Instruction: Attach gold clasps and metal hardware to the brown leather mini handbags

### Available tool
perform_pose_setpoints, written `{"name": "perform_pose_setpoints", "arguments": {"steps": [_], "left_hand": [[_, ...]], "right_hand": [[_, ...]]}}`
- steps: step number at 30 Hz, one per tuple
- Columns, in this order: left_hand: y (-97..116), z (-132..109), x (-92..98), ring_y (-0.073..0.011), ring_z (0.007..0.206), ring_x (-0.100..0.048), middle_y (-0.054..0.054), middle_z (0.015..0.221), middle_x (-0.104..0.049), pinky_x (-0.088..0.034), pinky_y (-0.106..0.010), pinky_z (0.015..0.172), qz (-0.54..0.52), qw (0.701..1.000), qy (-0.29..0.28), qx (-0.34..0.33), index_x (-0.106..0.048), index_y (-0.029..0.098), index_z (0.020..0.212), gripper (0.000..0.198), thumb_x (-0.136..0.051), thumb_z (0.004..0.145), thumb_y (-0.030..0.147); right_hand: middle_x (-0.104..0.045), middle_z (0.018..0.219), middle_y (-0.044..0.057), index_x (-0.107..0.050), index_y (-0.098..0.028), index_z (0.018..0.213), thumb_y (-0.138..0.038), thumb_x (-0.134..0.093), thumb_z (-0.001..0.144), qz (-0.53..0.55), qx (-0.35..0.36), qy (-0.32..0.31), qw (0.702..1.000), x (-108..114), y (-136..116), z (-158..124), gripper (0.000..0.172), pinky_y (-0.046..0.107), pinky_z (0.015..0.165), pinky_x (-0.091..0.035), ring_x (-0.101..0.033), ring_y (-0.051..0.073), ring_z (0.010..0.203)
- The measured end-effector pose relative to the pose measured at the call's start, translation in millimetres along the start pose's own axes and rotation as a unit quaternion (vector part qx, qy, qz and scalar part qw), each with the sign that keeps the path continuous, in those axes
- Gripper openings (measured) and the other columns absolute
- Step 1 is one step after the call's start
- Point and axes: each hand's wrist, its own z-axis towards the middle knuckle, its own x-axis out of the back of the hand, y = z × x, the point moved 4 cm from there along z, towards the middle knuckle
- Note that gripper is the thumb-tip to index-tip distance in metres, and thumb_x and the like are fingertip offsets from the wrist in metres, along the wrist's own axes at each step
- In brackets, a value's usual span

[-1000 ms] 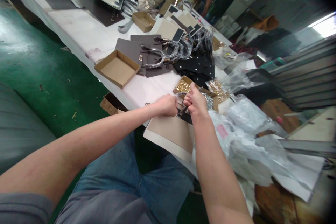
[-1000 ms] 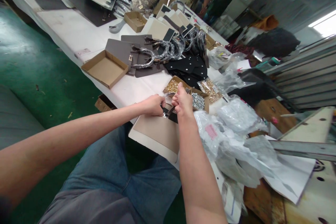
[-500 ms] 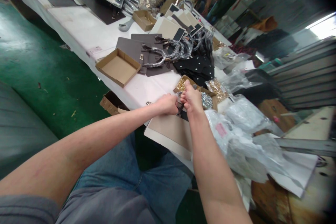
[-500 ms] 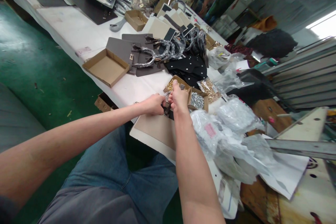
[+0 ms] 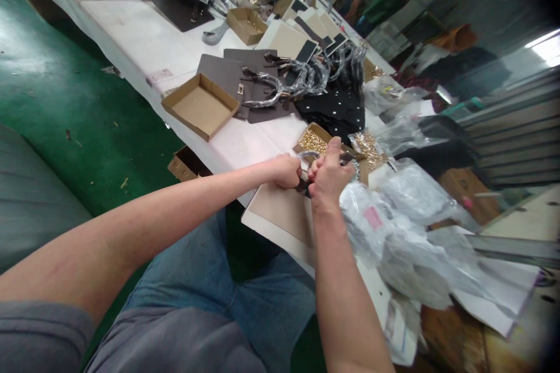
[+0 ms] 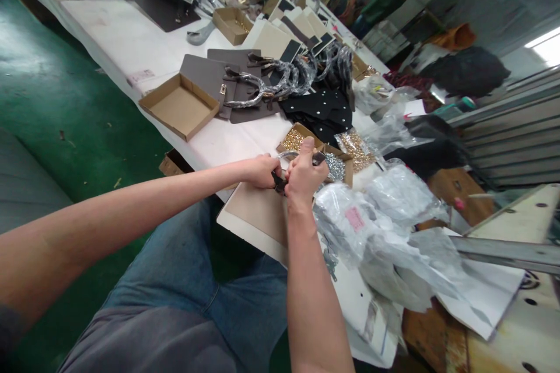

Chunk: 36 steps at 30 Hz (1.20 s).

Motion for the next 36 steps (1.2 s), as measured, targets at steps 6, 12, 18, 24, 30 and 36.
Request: {"name": "perform_pose_setpoints", "arguments": {"steps": [6, 12, 18, 24, 30, 36], "left_hand": [[6, -2, 1.5, -0.0342, 0.128, -0.073, -0.015, 0.134, -0.078, -0.06, -0.038, 0.111, -0.007, 1.0, 0.003, 0.013, -0.084, 0.023, 0.127, 0.043, -0.082, 0.086, 0.035], [4, 1, -3.5, -0.0313, 0.118, -0.077, -0.013, 0.129, -0.082, -0.063, -0.037, 0.102, -0.056, 0.997, 0.045, 0.038, -0.085, 0.023, 0.117, 0.03, -0.079, 0.089, 0.032], [1, 6, -5.6, -0.0332, 0.113, -0.078, -0.014, 0.118, -0.084, -0.063, -0.039, 0.101, -0.093, 0.994, 0.05, 0.039, -0.086, 0.022, 0.108, 0.025, -0.083, 0.083, 0.026], [-1, 8, -7.3, -0.0331, 0.115, -0.078, -0.013, 0.123, -0.084, -0.063, -0.038, 0.1, -0.078, 0.995, 0.05, 0.028, -0.085, 0.023, 0.107, 0.023, -0.085, 0.086, 0.034], [1, 3, -3.1, -0.035, 0.124, -0.076, -0.016, 0.138, -0.078, -0.062, -0.038, 0.104, -0.061, 0.996, 0.041, 0.045, -0.083, 0.022, 0.117, 0.035, -0.087, 0.084, 0.034], [3, 1, -1.3, -0.0359, 0.126, -0.075, -0.017, 0.136, -0.079, -0.062, -0.04, 0.107, -0.047, 0.998, 0.032, 0.037, -0.082, 0.022, 0.119, 0.034, -0.085, 0.087, 0.032]], "right_hand": [[-0.039, 0.055, -0.008, -0.043, -0.027, 0.067, -0.076, -0.076, 0.1, 0.015, 0.08, -0.007, 0.997, 7, -13, -29, 0.068, 0.024, 0.037, -0.038, -0.042, 0.008, 0.041], [-0.024, 0.055, -0.01, -0.032, -0.027, 0.066, -0.074, -0.072, 0.103, 0.086, 0.115, 0.006, 0.99, 24, -23, -31, 0.072, 0.024, 0.035, -0.029, -0.028, 0.008, 0.041], [-0.031, 0.059, -0.007, -0.037, -0.027, 0.068, -0.078, -0.071, 0.101, 0.035, 0.081, 0.0, 0.996, 18, -24, -34, 0.069, 0.026, 0.04, -0.039, -0.036, 0.01, 0.045], [-0.034, 0.061, -0.005, -0.037, -0.027, 0.068, -0.076, -0.064, 0.106, -0.007, 0.09, -0.008, 0.996, 12, -20, -42, 0.068, 0.028, 0.043, -0.045, -0.041, 0.012, 0.046], [-0.038, 0.061, -0.004, -0.04, -0.026, 0.065, -0.076, -0.069, 0.104, -0.002, 0.097, 0.006, 0.995, 13, -18, -54, 0.07, 0.028, 0.047, -0.049, -0.045, 0.011, 0.049], [-0.04, 0.061, -0.003, -0.042, -0.026, 0.065, -0.082, -0.071, 0.1, -0.004, 0.107, 0.018, 0.994, 12, -13, -63, 0.072, 0.029, 0.048, -0.049, -0.046, 0.012, 0.051]]}}
